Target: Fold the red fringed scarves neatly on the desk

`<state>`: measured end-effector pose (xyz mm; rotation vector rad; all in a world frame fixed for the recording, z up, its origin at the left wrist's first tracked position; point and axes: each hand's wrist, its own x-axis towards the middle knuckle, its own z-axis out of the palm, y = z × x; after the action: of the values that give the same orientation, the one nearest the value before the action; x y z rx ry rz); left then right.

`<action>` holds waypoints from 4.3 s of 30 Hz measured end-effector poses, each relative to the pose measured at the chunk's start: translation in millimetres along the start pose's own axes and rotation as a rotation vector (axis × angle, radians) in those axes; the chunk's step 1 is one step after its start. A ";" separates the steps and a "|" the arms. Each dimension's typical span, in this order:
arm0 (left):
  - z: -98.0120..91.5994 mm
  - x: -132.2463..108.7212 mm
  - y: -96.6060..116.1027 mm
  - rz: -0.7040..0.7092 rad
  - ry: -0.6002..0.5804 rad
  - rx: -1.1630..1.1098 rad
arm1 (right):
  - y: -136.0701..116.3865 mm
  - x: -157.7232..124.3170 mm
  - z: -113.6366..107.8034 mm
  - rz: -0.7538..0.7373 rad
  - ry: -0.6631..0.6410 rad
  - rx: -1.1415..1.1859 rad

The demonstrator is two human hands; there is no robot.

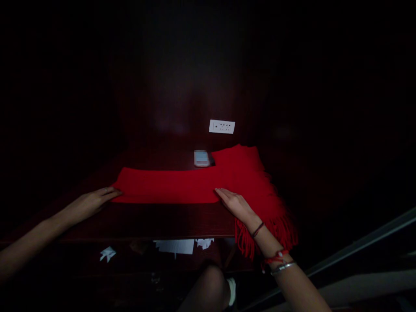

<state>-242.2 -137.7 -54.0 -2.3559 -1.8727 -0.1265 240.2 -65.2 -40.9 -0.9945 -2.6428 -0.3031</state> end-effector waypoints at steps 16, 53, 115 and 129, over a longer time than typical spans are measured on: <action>-24.0 13.2 12.7 -0.271 -0.178 0.252 | 0.7 -0.1 -4.7 -0.095 -0.152 -0.147; -27.2 85.8 48.5 -0.484 -0.064 0.021 | -51.1 89.5 12.9 0.241 -0.510 0.157; 9.8 120.7 72.8 -0.356 -0.114 -0.073 | 45.0 26.8 -23.9 0.655 -0.329 -0.063; -0.6 61.4 35.6 -0.559 -0.156 -0.060 | -63.6 114.5 21.4 0.108 -0.308 0.151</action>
<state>-193.6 -86.6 -46.3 -1.8516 -2.5874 -0.0523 111.4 -36.4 -26.6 -1.2118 -2.8137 0.0818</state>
